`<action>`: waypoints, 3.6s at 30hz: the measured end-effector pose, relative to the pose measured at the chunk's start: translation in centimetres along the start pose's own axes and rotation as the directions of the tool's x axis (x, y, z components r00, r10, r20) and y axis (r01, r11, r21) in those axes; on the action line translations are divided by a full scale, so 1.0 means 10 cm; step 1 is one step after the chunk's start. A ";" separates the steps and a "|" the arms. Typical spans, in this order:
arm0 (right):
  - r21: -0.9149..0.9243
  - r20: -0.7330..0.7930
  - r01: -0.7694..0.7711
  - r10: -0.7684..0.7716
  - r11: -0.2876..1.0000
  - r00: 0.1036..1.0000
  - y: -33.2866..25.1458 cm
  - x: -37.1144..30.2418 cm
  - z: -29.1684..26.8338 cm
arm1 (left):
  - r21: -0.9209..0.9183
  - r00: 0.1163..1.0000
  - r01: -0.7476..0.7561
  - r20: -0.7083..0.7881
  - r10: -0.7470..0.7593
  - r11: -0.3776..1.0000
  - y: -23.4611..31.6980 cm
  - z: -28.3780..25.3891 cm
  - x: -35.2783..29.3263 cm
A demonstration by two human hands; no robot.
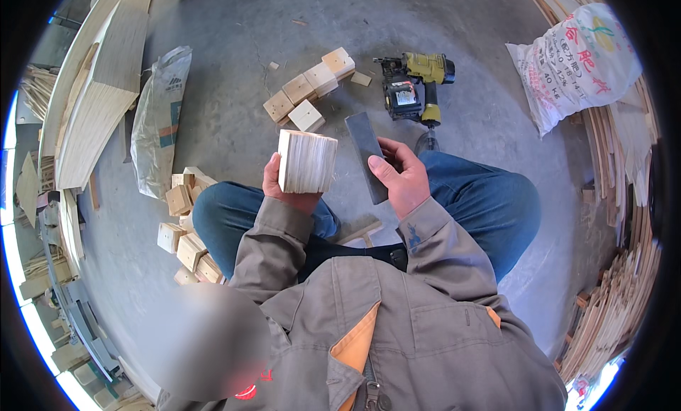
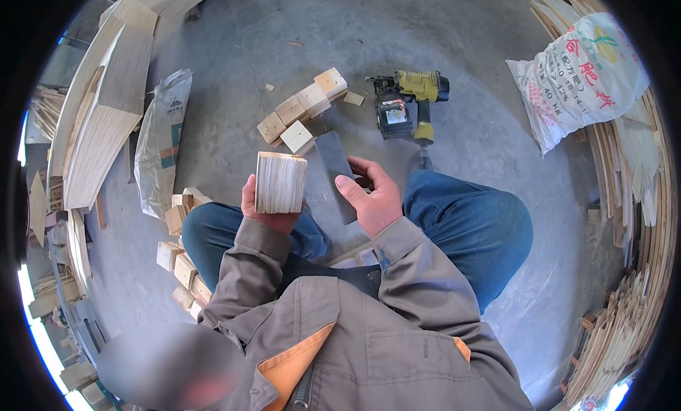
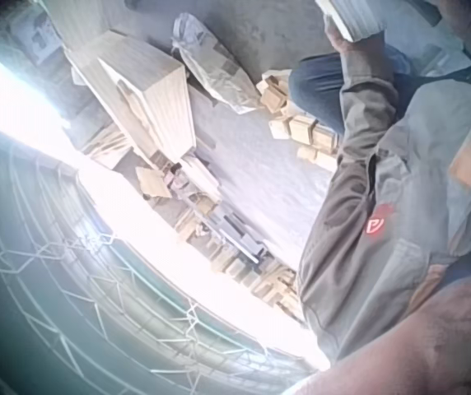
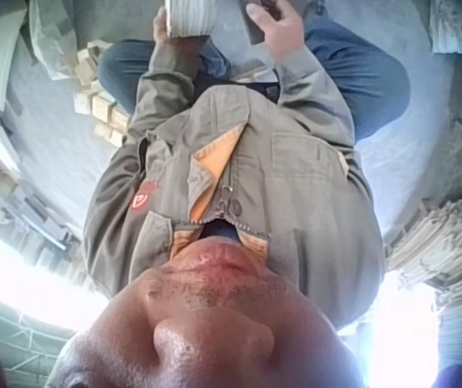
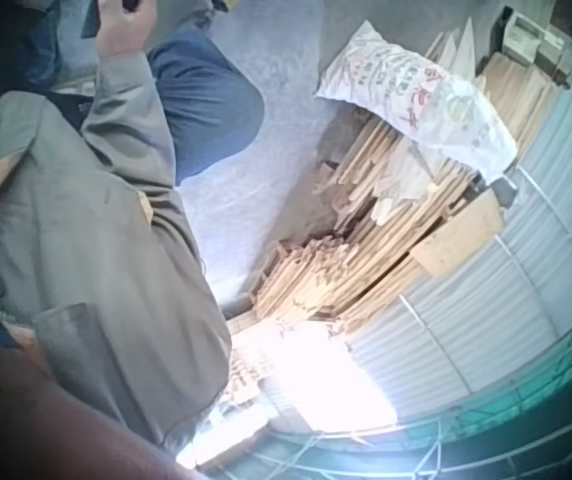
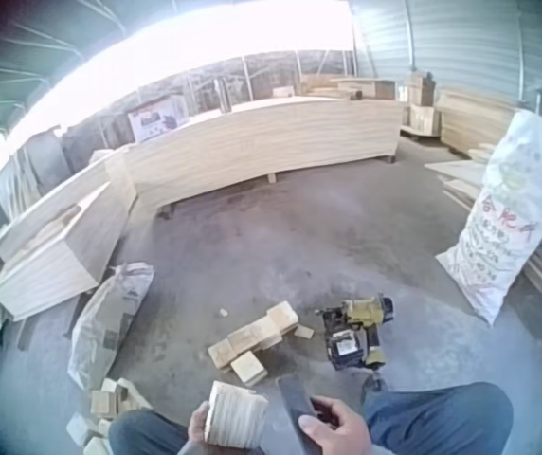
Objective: The person sits on the floor and sands small wooden blocks using a sanding block. They pick up blocks from a pile, sand the edges and faces, and place them back down, repeating the process.
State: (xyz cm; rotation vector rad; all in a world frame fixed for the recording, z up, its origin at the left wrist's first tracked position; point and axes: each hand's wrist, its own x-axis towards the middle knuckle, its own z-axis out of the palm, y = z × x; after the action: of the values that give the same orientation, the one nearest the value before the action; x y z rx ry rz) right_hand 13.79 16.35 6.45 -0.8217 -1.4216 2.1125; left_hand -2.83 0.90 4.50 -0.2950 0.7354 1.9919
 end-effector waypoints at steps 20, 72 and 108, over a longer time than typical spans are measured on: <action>-0.050 -0.008 -0.012 0.012 0.999 1.000 -0.02 0.00 0.01 | 0.019 0.957 0.173 0.234 -0.172 0.985 0.09 -0.13 -0.01; -0.153 -0.127 0.075 -0.094 0.985 0.987 0.16 0.17 -0.04 | 0.308 0.958 0.286 -0.110 -0.264 0.907 -0.05 0.15 -0.10; 0.578 -0.028 -0.374 0.475 0.725 0.879 0.41 0.25 -0.20 | 0.429 0.995 -0.018 -0.080 0.058 0.903 0.00 0.03 -0.13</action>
State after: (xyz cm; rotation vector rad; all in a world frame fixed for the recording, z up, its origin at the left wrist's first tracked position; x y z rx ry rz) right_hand 13.23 17.80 1.48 -1.1222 -0.4716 2.5236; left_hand -2.11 0.15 5.36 -0.1086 1.2201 1.8018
